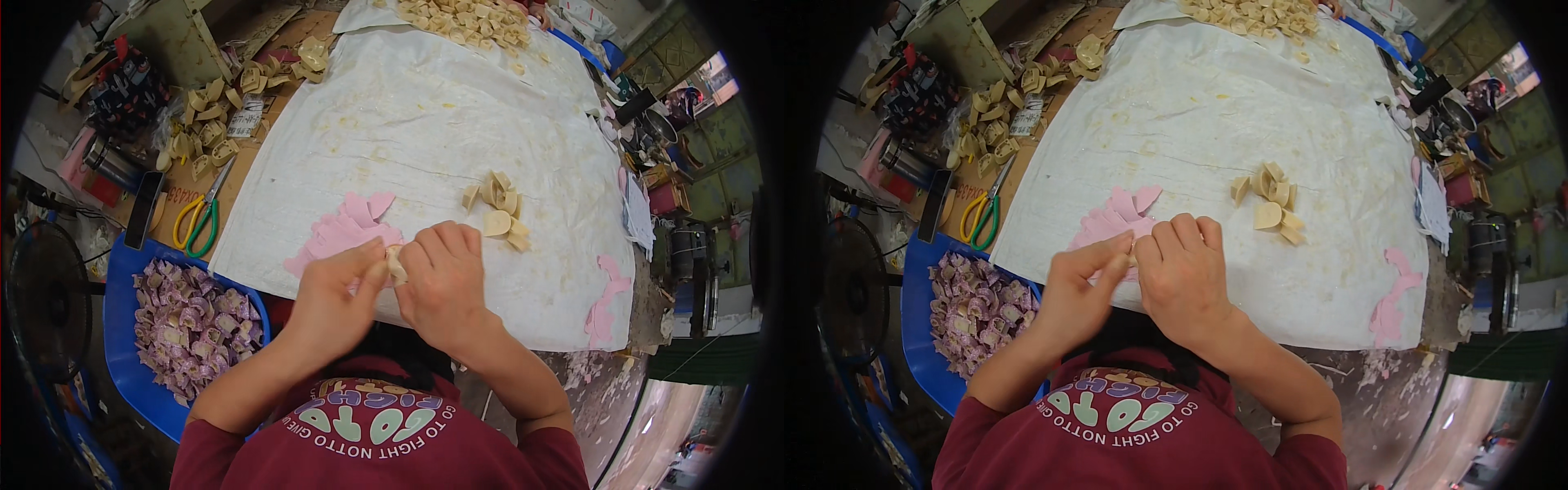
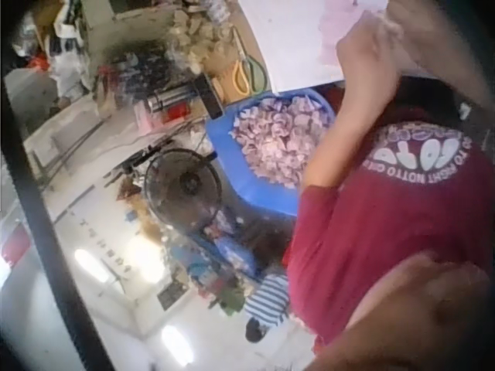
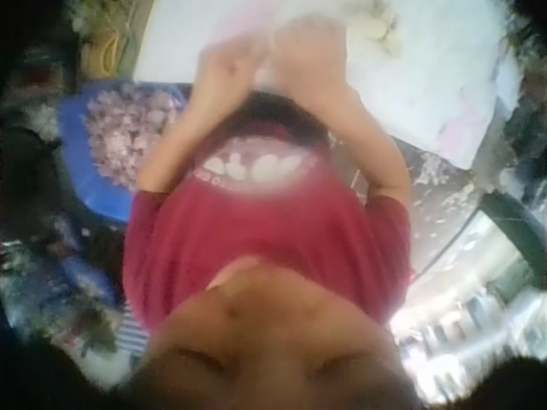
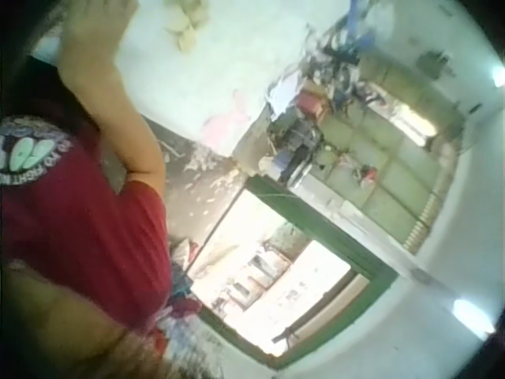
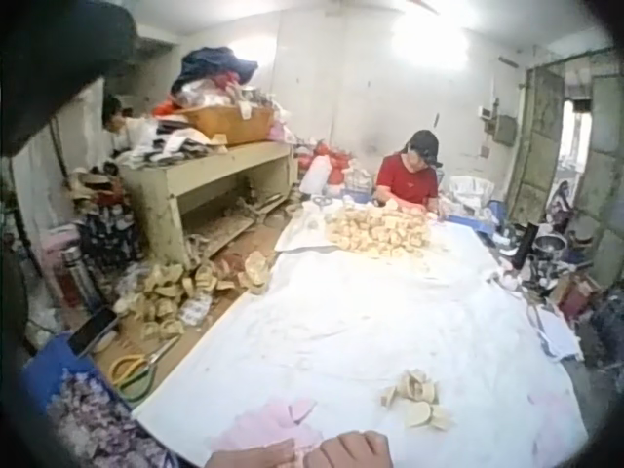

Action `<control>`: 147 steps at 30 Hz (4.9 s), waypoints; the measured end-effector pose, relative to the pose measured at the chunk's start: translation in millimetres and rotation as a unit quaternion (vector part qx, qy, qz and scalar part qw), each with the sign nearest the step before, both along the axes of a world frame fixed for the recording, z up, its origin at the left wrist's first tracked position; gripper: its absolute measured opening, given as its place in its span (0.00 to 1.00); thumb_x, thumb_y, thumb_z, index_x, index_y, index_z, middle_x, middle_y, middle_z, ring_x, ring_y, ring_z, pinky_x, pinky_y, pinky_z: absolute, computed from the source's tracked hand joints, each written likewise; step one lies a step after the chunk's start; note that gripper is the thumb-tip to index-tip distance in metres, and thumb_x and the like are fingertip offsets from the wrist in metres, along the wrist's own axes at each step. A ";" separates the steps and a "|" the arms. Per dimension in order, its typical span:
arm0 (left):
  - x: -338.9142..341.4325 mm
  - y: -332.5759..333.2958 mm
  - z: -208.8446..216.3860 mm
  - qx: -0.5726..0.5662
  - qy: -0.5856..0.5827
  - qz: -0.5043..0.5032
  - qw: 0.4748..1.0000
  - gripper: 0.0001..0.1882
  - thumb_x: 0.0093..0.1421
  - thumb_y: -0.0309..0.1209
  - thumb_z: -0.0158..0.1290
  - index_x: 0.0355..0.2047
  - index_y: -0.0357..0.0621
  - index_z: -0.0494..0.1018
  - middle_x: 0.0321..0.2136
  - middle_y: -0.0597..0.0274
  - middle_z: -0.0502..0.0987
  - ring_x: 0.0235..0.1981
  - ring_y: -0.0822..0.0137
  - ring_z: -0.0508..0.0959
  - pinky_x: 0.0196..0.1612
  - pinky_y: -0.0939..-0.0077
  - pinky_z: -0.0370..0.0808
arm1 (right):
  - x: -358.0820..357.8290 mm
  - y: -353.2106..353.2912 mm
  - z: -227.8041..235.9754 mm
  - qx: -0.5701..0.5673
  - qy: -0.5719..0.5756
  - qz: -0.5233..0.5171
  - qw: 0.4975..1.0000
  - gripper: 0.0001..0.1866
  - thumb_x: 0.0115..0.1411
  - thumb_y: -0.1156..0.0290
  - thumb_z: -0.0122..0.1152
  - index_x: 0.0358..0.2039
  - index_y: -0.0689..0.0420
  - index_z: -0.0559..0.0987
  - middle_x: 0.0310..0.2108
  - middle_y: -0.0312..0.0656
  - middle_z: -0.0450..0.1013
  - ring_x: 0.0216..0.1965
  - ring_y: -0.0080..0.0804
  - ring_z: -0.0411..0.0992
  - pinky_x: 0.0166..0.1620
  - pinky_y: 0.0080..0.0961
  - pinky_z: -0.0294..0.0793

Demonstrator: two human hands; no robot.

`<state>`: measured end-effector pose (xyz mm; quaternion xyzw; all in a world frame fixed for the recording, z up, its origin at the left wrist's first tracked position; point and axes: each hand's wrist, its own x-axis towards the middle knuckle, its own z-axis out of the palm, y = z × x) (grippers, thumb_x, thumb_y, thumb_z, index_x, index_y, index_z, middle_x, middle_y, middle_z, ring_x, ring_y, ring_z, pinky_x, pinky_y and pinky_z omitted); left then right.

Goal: The person wraps small beige candies in pink wrappers by hand. They pick a candy, place it on a wrapper, fold the wrapper around it, and drop the wrapped candy into a blue bin. The process is repeated continuously.

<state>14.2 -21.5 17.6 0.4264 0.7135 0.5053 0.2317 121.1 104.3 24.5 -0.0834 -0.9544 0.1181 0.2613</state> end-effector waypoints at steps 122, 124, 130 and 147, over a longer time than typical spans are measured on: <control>-6.8 13.4 -26.5 0.099 -0.697 -0.089 0.705 0.26 0.68 0.40 0.45 0.62 0.45 0.57 0.50 0.54 0.70 0.41 0.58 0.80 0.42 0.64 0.79 | 7.5 2.4 -28.5 -0.200 0.231 -0.015 0.952 0.09 0.53 0.78 0.61 0.37 0.59 0.80 0.49 0.47 0.75 0.60 0.52 0.62 0.60 0.38 0.62; -0.9 13.6 -24.5 0.143 -0.676 -0.049 0.721 0.27 0.70 0.44 0.36 0.64 0.46 0.55 0.47 0.57 0.72 0.45 0.61 0.77 0.47 0.60 0.77 | 8.8 -6.1 -27.3 -0.239 0.200 0.016 0.950 0.14 0.55 0.75 0.60 0.43 0.60 0.80 0.49 0.48 0.75 0.60 0.48 0.64 0.59 0.37 0.63; 6.9 5.1 -18.4 0.222 -0.627 -0.079 0.742 0.28 0.69 0.40 0.34 0.67 0.48 0.50 0.52 0.58 0.70 0.52 0.64 0.72 0.53 0.61 0.73 | 4.8 -20.4 -25.4 -0.716 0.111 0.032 0.689 0.24 0.60 0.73 0.56 0.57 0.63 0.70 0.56 0.47 0.70 0.51 0.29 0.69 0.51 0.24 0.69; 20.4 20.6 -2.9 0.178 -0.491 0.034 0.852 0.29 0.68 0.38 0.41 0.67 0.51 0.49 0.30 0.64 0.71 0.19 0.80 0.67 0.15 0.86 0.59 | -0.5 -13.7 -28.7 -0.783 0.102 0.072 0.610 0.18 0.63 0.77 0.50 0.54 0.62 0.74 0.60 0.46 0.66 0.49 0.25 0.71 0.48 0.20 0.71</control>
